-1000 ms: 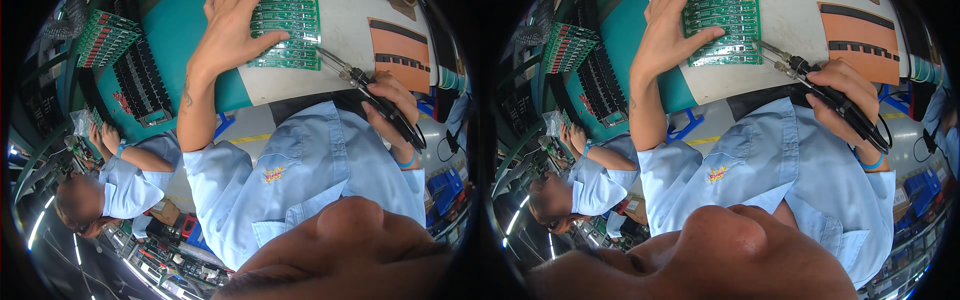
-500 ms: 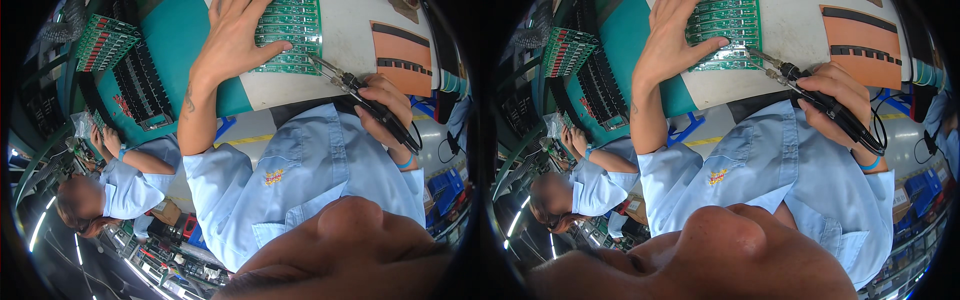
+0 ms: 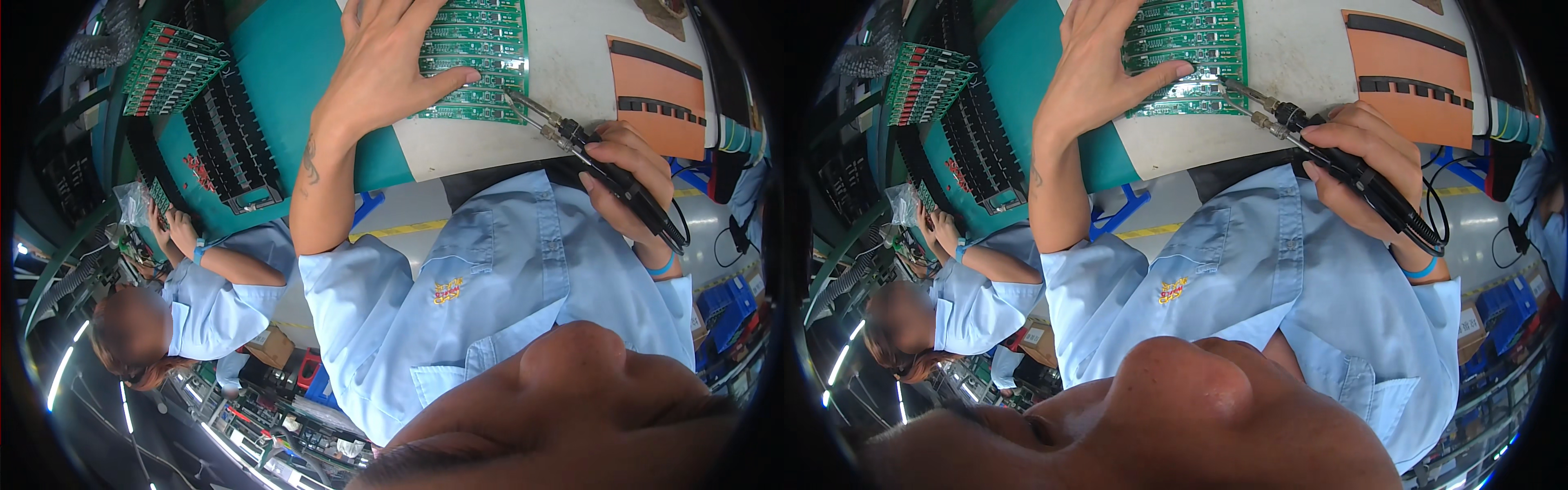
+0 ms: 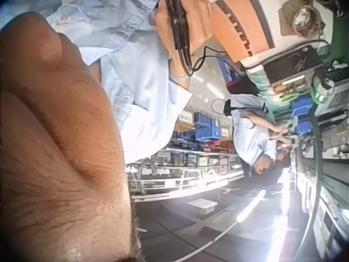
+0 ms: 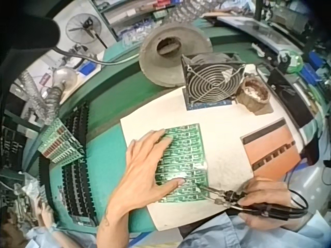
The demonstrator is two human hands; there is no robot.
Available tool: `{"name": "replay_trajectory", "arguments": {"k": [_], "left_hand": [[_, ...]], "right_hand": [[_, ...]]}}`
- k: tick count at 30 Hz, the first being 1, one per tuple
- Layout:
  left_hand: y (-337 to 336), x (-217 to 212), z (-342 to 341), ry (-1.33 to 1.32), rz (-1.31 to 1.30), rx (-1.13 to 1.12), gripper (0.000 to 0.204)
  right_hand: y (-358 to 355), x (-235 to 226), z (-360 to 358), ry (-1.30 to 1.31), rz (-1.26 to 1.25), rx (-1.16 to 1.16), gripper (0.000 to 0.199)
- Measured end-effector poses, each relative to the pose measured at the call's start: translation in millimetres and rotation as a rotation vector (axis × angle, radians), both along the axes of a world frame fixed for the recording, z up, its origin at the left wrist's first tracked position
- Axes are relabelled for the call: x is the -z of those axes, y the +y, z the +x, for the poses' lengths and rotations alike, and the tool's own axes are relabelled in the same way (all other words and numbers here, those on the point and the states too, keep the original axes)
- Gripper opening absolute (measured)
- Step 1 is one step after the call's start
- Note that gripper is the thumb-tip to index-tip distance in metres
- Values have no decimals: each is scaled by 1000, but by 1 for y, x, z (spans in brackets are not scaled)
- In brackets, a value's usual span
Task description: Soldering electronic components onto printed circuit boards at a manufacturing station.
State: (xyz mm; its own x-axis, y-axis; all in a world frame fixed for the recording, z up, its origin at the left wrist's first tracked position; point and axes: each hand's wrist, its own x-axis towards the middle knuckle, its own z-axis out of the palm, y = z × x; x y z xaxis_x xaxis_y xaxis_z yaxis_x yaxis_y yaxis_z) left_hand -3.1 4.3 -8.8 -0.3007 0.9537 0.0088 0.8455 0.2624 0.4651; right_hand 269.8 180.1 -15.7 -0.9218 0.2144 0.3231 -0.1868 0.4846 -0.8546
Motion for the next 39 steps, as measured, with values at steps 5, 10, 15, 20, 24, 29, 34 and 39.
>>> {"name": "replay_trajectory", "arguments": {"k": [5,10,15,20,24,29,34,39], "left_hand": [[-1,0,1,-12,4,0,88],[0,0,1,-26,5,4,88],[1,-1,2,-3,-6,-9,88],[1,1,-1,-16,-18,-14,88],[-1,1,0,-18,-19,-24,90],[0,0,-3,-42,-70,-16,91],[0,-3,0,-85,-28,-1,89],[1,1,-2,-80,-50,-20,87]], "right_hand": [[-1,-2,-1,-8,-3,-8,38],[-1,-3,-1,-19,-19,-11,39],[-1,-3,0,-23,-14,-1,39],[1,-5,1,-20,24,-1,40],[5,-5,4,24,28,52,41],[6,-4,0,17,9,17,41],[6,-4,-3,2,20,3,41],[5,-4,-5,-13,8,-3,41]]}}
